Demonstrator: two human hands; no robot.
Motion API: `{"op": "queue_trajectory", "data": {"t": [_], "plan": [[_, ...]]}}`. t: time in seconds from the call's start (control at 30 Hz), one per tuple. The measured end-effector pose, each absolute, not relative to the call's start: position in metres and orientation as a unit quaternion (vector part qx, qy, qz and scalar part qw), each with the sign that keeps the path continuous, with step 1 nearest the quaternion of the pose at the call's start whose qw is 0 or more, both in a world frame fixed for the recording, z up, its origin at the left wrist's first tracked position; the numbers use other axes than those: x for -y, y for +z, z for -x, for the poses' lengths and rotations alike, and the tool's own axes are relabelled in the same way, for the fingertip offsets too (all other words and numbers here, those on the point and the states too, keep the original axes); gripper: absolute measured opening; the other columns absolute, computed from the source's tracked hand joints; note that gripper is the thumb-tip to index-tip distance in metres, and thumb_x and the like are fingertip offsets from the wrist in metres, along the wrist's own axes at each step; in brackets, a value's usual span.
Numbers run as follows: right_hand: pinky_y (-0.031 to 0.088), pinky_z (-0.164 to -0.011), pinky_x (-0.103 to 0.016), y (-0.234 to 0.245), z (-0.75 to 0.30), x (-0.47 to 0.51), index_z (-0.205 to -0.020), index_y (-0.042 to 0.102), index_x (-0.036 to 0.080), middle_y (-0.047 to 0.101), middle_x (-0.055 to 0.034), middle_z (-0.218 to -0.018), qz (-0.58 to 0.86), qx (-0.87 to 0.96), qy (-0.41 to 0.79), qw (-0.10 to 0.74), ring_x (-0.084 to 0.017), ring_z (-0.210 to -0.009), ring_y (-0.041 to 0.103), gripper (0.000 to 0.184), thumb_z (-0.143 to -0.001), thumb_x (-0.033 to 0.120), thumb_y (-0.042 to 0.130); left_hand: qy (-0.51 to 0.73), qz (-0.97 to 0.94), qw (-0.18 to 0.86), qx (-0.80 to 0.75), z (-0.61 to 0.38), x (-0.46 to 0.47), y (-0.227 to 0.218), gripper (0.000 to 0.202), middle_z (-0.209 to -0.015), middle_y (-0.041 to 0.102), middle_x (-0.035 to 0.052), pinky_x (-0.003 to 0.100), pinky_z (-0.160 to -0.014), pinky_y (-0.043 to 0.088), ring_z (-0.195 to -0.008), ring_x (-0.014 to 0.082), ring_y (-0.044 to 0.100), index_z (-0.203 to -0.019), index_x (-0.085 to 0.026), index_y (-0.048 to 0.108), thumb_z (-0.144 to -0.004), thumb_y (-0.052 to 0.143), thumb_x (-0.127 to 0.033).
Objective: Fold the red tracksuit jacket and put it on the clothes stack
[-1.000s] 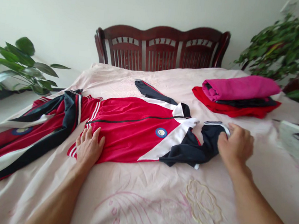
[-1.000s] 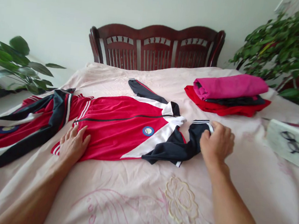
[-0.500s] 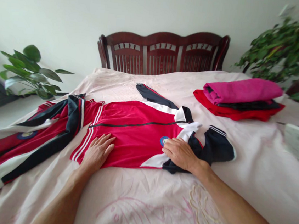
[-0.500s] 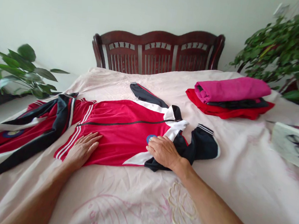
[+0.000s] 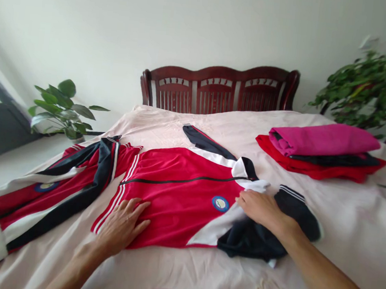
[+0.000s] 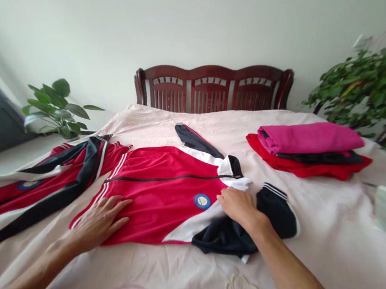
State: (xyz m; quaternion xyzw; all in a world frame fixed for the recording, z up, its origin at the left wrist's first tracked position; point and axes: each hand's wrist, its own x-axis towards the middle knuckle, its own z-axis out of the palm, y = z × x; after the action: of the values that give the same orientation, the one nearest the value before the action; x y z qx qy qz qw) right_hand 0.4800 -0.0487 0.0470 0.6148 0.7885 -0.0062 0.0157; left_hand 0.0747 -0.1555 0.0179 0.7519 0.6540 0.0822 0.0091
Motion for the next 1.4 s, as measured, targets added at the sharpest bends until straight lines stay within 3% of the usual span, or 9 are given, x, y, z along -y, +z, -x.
{"op": "queue_trajectory", "data": {"t": [0.17, 0.3, 0.47, 0.6, 0.77, 0.97, 1.13, 1.3, 1.4], "plan": [[0.048, -0.088, -0.039, 0.058, -0.477, -0.004, -0.110, 0.068, 0.019, 0.070, -0.0135, -0.116, -0.617, -0.784, -0.027, -0.063, -0.028, -0.109, 0.066, 0.036, -0.098, 0.033, 0.037, 0.079, -0.736, 0.029, -0.672, -0.072, 0.112, 0.053, 0.047, -0.096, 0.071, 0.0040, 0.032, -0.089, 0.049, -0.096, 0.0208, 0.067, -0.096, -0.027, 0.070, -0.102, 0.027, -0.044], [0.040, -0.105, -0.036, 0.054, -0.440, -0.052, -0.132, 0.057, 0.016, 0.060, -0.0152, -0.137, -0.557, -0.823, -0.022, -0.105, -0.026, -0.129, 0.053, 0.043, -0.098, 0.035, 0.041, 0.116, -0.728, -0.024, -0.676, -0.096, 0.044, 0.068, 0.042, -0.120, 0.070, 0.0054, 0.033, -0.097, 0.046, -0.112, 0.0218, 0.064, -0.119, -0.026, 0.066, -0.101, 0.031, -0.043], [0.033, -0.113, -0.042, 0.036, -0.401, -0.104, -0.143, 0.049, 0.018, 0.047, -0.0131, -0.151, -0.572, -0.815, -0.003, -0.098, -0.027, -0.140, 0.041, 0.050, -0.100, 0.040, 0.034, 0.099, -0.742, -0.032, -0.663, -0.130, -0.033, 0.042, 0.053, -0.158, 0.040, 0.0041, 0.048, -0.117, 0.028, -0.145, 0.0271, 0.034, -0.148, -0.036, 0.043, -0.099, 0.037, -0.053], [0.026, -0.116, -0.056, 0.004, -0.416, -0.129, -0.148, 0.043, 0.020, 0.037, -0.0107, -0.158, -0.610, -0.790, -0.008, -0.070, -0.034, -0.146, 0.030, 0.057, -0.099, 0.046, 0.033, 0.063, -0.723, -0.017, -0.688, -0.116, -0.055, 0.009, 0.057, -0.161, 0.035, 0.0082, 0.058, -0.117, 0.021, -0.148, 0.0323, 0.029, -0.149, -0.034, 0.043, -0.097, 0.038, -0.057], [0.018, -0.120, -0.049, -0.023, -0.450, -0.148, -0.156, 0.030, 0.022, 0.025, -0.0076, -0.164, -0.654, -0.755, 0.009, -0.045, -0.027, -0.150, 0.022, 0.062, -0.100, 0.049, 0.026, 0.039, -0.675, -0.030, -0.736, -0.071, -0.050, -0.003, 0.061, -0.162, 0.031, 0.0107, 0.054, -0.119, 0.020, -0.149, 0.0306, 0.028, -0.153, -0.030, 0.036, -0.098, 0.032, -0.056], [0.016, -0.120, -0.051, -0.010, -0.445, -0.144, -0.152, 0.038, 0.019, 0.034, -0.0106, -0.160, -0.656, -0.753, 0.023, -0.048, -0.028, -0.148, 0.027, 0.057, -0.100, 0.040, 0.030, 0.025, -0.652, -0.051, -0.756, -0.061, -0.044, 0.004, 0.057, -0.159, 0.038, 0.0133, 0.058, -0.117, 0.020, -0.146, 0.0308, 0.033, -0.152, -0.028, 0.038, -0.099, 0.031, -0.048], [0.008, -0.120, -0.053, 0.015, -0.398, -0.111, -0.146, 0.045, 0.012, 0.039, -0.0169, -0.156, -0.624, -0.776, 0.042, -0.085, -0.030, -0.148, 0.025, 0.053, -0.098, 0.026, 0.032, 0.028, -0.659, -0.073, -0.748, -0.090, -0.037, 0.016, 0.050, -0.145, 0.054, 0.0164, 0.063, -0.115, 0.020, -0.139, 0.0366, 0.043, -0.142, -0.022, 0.053, -0.099, 0.034, -0.038], [0.020, -0.120, -0.045, 0.006, -0.338, -0.068, -0.154, 0.033, 0.024, 0.035, -0.0055, -0.160, -0.522, -0.848, -0.013, -0.096, -0.023, -0.148, 0.027, 0.060, -0.100, 0.051, 0.027, 0.042, -0.701, -0.072, -0.708, -0.120, -0.011, 0.006, 0.057, -0.156, 0.043, 0.0095, 0.056, -0.117, 0.024, -0.146, 0.0322, 0.033, -0.149, -0.027, 0.043, -0.099, 0.032, -0.052], [0.017, -0.121, -0.047, -0.009, -0.341, -0.056, -0.155, 0.032, 0.023, 0.030, -0.0052, -0.162, -0.487, -0.868, -0.046, -0.086, -0.025, -0.150, 0.022, 0.064, -0.100, 0.056, 0.026, 0.042, -0.703, -0.065, -0.707, -0.116, 0.003, -0.008, 0.059, -0.159, 0.038, 0.0117, 0.052, -0.118, 0.026, -0.147, 0.0309, 0.032, -0.152, -0.026, 0.039, -0.099, 0.033, -0.051]]}}
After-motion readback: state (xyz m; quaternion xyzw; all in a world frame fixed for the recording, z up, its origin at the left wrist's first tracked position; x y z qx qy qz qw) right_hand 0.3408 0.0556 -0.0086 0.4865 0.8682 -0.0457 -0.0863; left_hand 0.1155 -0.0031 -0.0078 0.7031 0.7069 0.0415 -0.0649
